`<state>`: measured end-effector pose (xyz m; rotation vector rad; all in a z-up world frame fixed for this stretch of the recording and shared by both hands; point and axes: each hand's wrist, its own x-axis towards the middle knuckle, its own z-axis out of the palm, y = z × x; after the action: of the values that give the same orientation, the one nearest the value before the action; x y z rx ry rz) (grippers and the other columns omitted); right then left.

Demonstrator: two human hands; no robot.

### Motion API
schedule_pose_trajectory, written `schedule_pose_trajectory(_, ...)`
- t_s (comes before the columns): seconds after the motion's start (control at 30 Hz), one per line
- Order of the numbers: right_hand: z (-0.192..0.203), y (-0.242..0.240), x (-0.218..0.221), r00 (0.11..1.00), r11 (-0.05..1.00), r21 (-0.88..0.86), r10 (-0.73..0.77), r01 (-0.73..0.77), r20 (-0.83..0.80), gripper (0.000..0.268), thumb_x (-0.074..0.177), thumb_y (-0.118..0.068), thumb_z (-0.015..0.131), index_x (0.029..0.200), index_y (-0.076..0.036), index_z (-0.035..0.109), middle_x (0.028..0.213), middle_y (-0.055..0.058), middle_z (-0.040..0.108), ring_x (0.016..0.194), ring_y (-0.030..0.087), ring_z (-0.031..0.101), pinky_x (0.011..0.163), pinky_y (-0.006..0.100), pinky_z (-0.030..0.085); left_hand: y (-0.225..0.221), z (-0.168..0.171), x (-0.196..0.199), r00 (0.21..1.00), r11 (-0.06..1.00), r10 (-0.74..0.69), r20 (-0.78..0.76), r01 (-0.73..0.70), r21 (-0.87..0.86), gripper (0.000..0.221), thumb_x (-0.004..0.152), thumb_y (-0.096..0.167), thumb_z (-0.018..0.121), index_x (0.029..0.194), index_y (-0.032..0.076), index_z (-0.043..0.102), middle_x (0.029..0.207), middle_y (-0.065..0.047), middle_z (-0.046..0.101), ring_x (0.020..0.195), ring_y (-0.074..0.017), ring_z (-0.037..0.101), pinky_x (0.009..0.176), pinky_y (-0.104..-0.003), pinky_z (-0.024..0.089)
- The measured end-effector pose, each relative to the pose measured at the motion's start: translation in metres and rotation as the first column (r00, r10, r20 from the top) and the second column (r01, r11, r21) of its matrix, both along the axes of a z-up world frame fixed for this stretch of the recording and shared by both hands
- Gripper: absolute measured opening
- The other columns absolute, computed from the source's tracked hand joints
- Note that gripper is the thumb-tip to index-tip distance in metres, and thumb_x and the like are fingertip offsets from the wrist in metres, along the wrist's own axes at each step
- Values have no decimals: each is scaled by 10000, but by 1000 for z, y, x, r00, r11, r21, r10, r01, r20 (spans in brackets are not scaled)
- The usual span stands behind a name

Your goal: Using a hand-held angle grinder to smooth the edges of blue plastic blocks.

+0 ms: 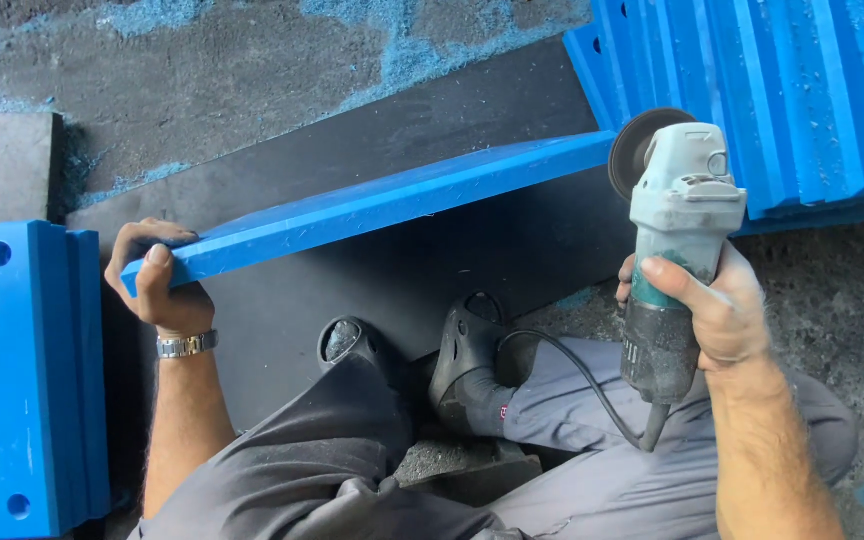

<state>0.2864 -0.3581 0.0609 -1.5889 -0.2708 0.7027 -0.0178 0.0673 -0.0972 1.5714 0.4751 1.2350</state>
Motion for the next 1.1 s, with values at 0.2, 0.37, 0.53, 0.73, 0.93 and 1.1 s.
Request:
schedule_pose_trajectory(0.2, -2, 0, 6, 1000, 1000, 15, -11, 12, -9, 475, 873, -188, 746, 1244, 44, 562, 954, 145, 689, 801, 209, 708, 704, 360, 624, -2, -3, -5, 1000, 1000, 5, -31, -5, 3, 438, 901, 398, 606, 967, -31, 665, 875, -193, 706, 751, -211, 651, 733, -274, 499)
schedule_pose_trajectory(0.37, -3, 8, -1, 1000, 1000, 12, 5, -5, -21, 494, 837, -193, 761, 1240, 21, 573, 941, 137, 694, 787, 203, 710, 687, 355, 617, -5, -1, -6, 1000, 1000, 6, -24, -7, -19, 428, 878, 397, 605, 902, -28, 645, 864, -193, 697, 721, -214, 652, 717, -290, 515)
schedule_pose_trajectory(0.53, -8, 10, -7, 994, 994, -14, 112, -112, -5, 462, 819, -182, 774, 1189, 33, 597, 925, 147, 702, 782, 208, 716, 686, 355, 618, -6, 0, -3, 999, 1000, 19, -31, -20, -16, 409, 884, 383, 601, 928, -22, 643, 853, -203, 705, 729, -226, 660, 743, -301, 515)
schedule_pose_trajectory(0.73, -6, 2, -1, 997, 997, 70, -28, 33, -76, 453, 852, -193, 772, 1205, 24, 587, 933, 148, 690, 780, 211, 705, 691, 354, 606, -5, -7, -2, 999, 999, 16, 45, -14, -31, 393, 903, 351, 615, 881, -41, 637, 842, -216, 686, 769, -245, 642, 721, -303, 476)
schedule_pose_trajectory(0.93, -9, 15, -17, 997, 997, -30, 65, -66, -38, 500, 808, -202, 766, 1211, 22, 573, 924, 137, 696, 783, 206, 718, 680, 353, 626, -6, 0, -4, 1000, 1000, 19, 2, -19, -13, 397, 903, 357, 605, 901, -38, 650, 876, -214, 702, 769, -237, 653, 760, -295, 515)
schedule_pose_trajectory(1.1, -11, 20, -20, 985, 986, -2, 167, -167, -49, 501, 804, -196, 776, 1204, 41, 590, 928, 143, 708, 797, 212, 715, 718, 355, 621, -5, -1, -3, 1000, 1000, 14, 0, -14, 10, 384, 912, 359, 599, 933, -20, 651, 854, -201, 693, 740, -218, 639, 740, -292, 515)
